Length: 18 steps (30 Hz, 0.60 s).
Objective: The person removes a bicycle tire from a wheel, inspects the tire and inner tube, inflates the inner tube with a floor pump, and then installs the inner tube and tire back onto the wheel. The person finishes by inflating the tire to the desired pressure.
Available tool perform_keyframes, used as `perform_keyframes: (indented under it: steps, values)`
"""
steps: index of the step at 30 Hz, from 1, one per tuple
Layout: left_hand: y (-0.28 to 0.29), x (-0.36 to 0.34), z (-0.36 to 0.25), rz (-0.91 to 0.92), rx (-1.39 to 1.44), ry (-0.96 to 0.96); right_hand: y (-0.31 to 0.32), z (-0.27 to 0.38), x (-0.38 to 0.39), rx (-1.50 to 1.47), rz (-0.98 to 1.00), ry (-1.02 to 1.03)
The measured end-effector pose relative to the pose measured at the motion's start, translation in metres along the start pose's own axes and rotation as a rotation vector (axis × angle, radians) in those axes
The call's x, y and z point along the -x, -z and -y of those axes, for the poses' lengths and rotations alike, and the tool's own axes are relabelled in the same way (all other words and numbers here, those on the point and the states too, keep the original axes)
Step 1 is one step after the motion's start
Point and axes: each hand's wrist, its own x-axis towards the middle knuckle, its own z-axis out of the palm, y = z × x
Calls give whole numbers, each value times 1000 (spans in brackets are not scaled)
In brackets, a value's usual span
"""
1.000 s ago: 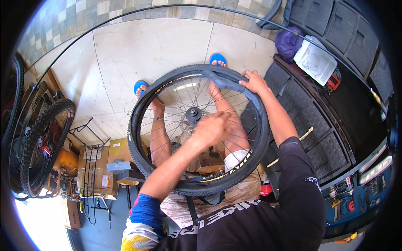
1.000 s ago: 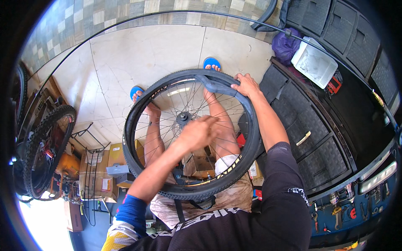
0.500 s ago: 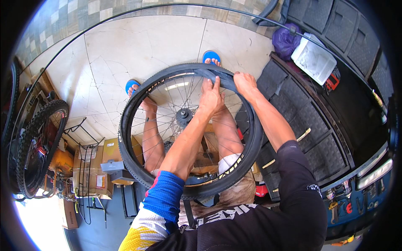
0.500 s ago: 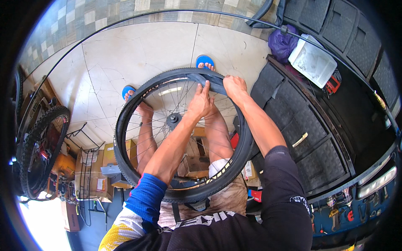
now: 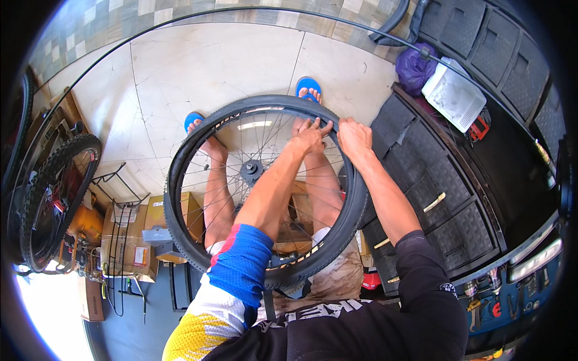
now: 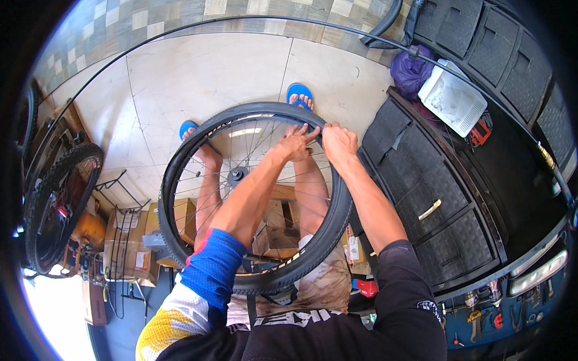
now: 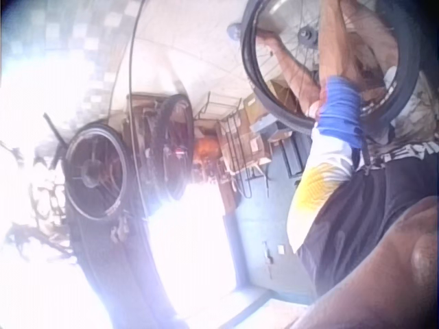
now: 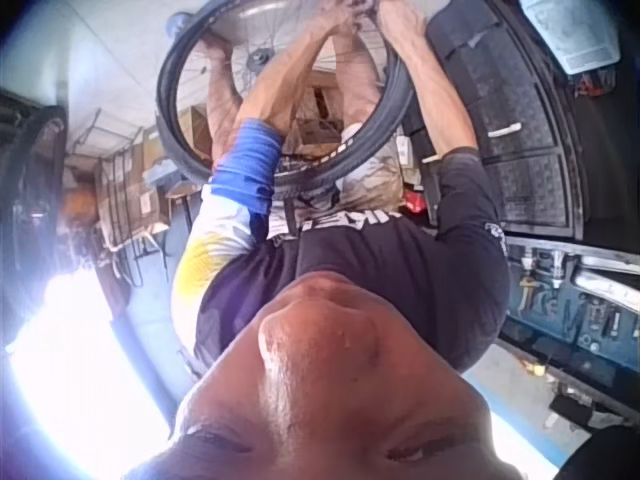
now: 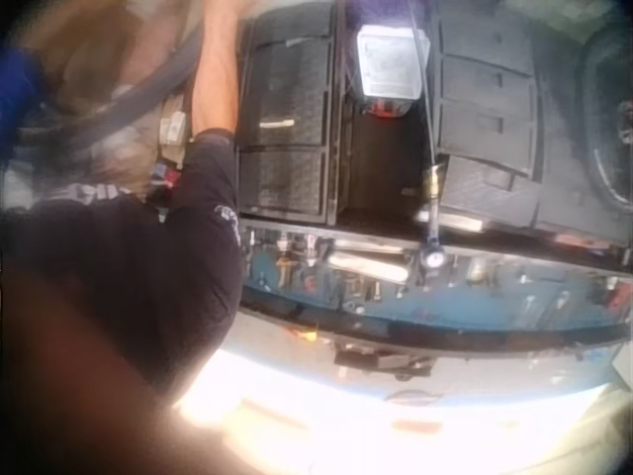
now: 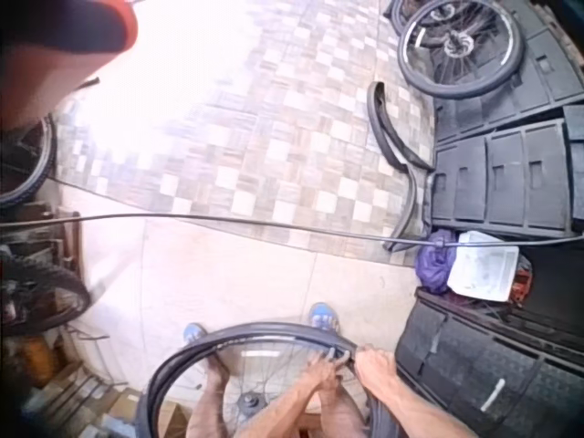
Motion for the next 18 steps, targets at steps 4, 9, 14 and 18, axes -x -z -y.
perform_keyframes:
  steps: [4,9,14,18]
  values:
    - [15,44,46,-36,262,36,21,14,3,-26,86,-56]
    - [9,155,130,-610,327,176,13,43,36,-108,-113,199]
    - [-35,255,159,-319,244,371,-1,46,48,81,114,94]
    - [-87,285,142,-545,89,383,-11,54,37,38,380,-85]
